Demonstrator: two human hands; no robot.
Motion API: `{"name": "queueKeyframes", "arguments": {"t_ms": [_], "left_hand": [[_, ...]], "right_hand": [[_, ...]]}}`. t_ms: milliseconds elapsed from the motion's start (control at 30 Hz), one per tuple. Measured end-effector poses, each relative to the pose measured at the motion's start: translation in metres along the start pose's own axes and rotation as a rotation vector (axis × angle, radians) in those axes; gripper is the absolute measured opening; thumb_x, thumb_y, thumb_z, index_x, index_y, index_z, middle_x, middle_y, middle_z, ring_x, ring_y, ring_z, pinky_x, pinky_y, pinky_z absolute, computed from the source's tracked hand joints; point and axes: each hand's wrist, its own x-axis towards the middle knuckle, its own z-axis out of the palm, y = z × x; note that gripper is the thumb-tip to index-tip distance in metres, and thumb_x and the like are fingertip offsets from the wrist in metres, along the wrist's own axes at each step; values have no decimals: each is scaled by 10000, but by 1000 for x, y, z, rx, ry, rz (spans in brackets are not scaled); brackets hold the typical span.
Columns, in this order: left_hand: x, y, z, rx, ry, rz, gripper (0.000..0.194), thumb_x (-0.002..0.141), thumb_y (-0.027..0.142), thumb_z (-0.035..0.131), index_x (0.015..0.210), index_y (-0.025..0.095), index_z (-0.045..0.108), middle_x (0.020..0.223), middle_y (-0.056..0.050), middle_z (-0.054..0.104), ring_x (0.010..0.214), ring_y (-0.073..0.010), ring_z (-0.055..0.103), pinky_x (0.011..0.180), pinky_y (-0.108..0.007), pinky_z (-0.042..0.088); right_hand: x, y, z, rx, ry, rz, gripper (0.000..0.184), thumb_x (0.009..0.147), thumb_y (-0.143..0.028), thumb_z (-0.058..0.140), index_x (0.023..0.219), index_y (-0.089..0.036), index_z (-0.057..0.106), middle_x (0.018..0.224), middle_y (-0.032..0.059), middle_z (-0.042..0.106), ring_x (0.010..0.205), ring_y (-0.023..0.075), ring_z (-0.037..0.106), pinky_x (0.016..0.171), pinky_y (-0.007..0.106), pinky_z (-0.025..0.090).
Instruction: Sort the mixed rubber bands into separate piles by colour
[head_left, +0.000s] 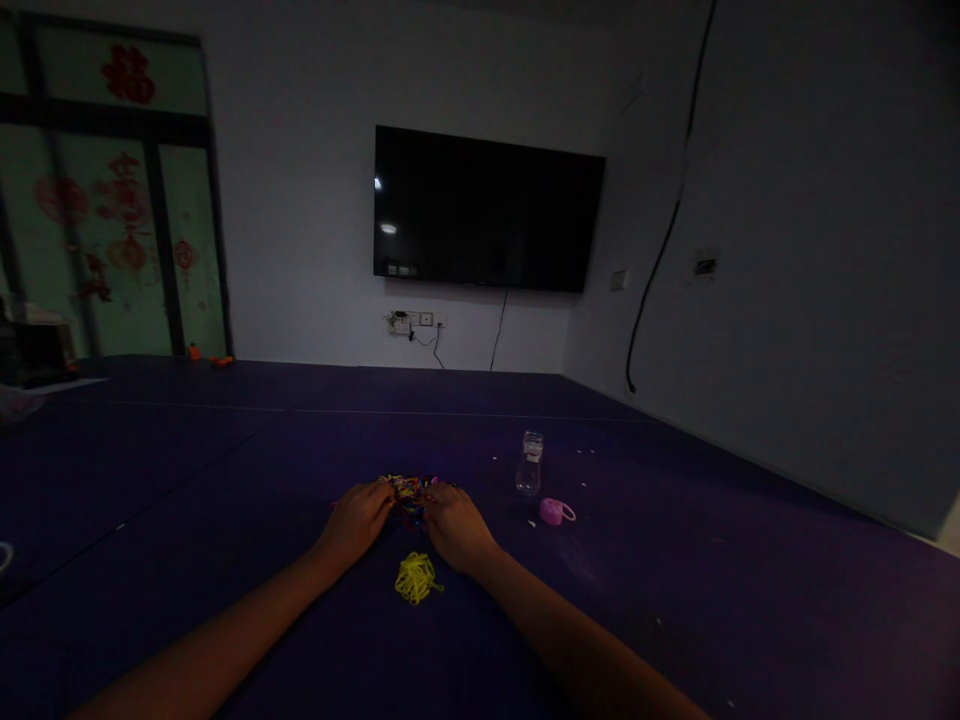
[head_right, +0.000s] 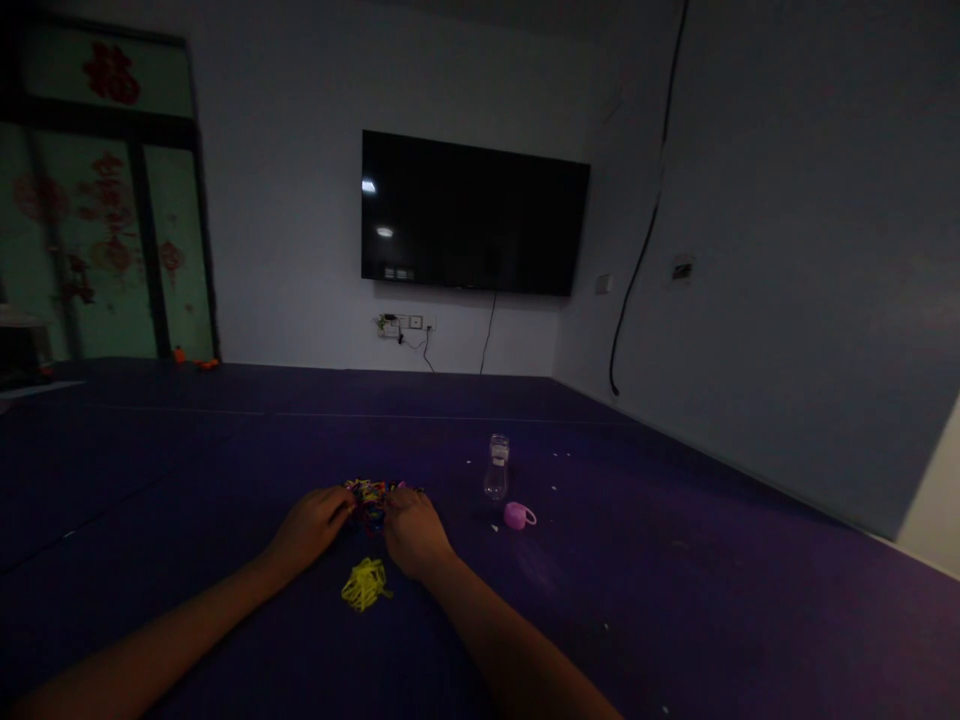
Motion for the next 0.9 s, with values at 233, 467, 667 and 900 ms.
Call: {"name": "queueKeyframes", "arguments": {"t_ms": [233,467,667,900], "left_hand": [[-1,-2,1,37,-3,-1,83,866,181,496,792,200,529,763,-26,657,714,-200,633,675,-291,466],[-2,-5,6,71,20,-22,83,874,188,500,942,184,547,829,-56,688,758,-221,655,667,-295,475],[-3,-4,5,130,-1,-11,90,891,196,478,925,182,560,727,-41,688,630,-208,655,572,-265,453],[-4,-3,4,166,53,57,107,895,217,465,888,183,565,681,-33,686,583,-185,644,556,-247,445]], "right_hand": [[-1,1,-2,-34,34,165,316,871,-160,386,1104,-132,598,1152,131,595,1075,238,509,912,365,377],[0,1,1,21,34,29,302,885,-148,370,1066,-158,612,1147,101,607,1118,204,493,954,343,363],[1,5,7,42,46,-95,259,860,-158,425,1010,-168,636,1183,89,589,1133,204,481,981,344,352],[-1,6,9,38,41,-82,301,864,-173,429,1111,-166,601,1219,97,562,1164,221,457,984,371,353]]}}
